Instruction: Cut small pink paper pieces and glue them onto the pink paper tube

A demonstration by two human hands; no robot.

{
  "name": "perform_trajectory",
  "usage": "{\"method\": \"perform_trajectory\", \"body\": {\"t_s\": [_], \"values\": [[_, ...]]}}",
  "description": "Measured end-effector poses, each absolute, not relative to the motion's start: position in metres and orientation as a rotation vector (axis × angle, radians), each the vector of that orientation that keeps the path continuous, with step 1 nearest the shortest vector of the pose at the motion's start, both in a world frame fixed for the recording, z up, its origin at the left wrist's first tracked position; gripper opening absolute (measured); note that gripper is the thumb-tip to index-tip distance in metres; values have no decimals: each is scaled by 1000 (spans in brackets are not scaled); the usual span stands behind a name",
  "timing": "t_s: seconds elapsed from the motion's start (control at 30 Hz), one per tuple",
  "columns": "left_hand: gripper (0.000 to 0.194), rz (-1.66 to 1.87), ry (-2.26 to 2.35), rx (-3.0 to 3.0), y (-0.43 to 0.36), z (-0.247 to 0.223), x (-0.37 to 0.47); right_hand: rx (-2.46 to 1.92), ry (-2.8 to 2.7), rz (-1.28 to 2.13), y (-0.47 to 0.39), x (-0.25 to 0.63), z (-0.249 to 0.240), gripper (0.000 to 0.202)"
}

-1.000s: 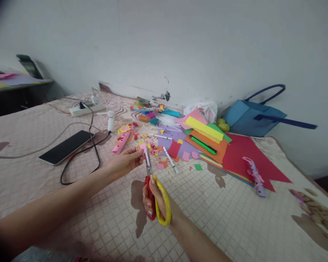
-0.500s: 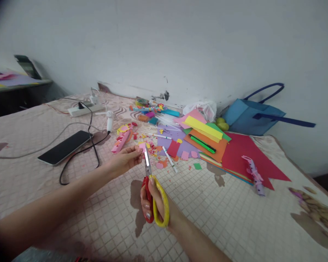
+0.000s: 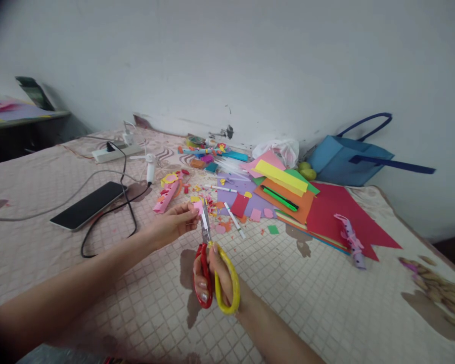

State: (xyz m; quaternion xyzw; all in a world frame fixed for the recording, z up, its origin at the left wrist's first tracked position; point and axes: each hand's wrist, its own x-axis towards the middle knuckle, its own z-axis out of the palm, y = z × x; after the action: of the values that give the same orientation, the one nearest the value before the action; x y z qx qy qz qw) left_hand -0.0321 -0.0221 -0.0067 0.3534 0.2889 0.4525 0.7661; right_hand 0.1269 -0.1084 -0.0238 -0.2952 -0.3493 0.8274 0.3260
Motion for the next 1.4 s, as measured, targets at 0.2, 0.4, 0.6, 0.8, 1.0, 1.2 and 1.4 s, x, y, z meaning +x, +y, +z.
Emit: {"method": "perform_trajectory", "body": {"t_s": [0.2,0.4,0.6,0.8,1.0,1.2,1.4], "values": [[18,976,627,778,-21,-7,-34,-765,-898,2171,-108,126,-27,62],[18,977,643,781,-19,-8,-34,-747,-879,2158,-110,124,-28,59],[21,965,645,779,-18,-10,-35,-751,-870,2094,-108,126,-24,59],[21,917,686,802,-18,-11,-35,-1128,-1104,1733,-88,150,-19,58],[24,789,796,974,-22,-17,-31,-2021,-1782,297,-51,213,-12,40],[26,715,873,1104,-27,-15,-28,-2135,-1937,-131,-31,265,-30,43],[27,685,887,1245,-30,-15,-24,-1699,-1801,-130,-35,246,-23,28]]}}
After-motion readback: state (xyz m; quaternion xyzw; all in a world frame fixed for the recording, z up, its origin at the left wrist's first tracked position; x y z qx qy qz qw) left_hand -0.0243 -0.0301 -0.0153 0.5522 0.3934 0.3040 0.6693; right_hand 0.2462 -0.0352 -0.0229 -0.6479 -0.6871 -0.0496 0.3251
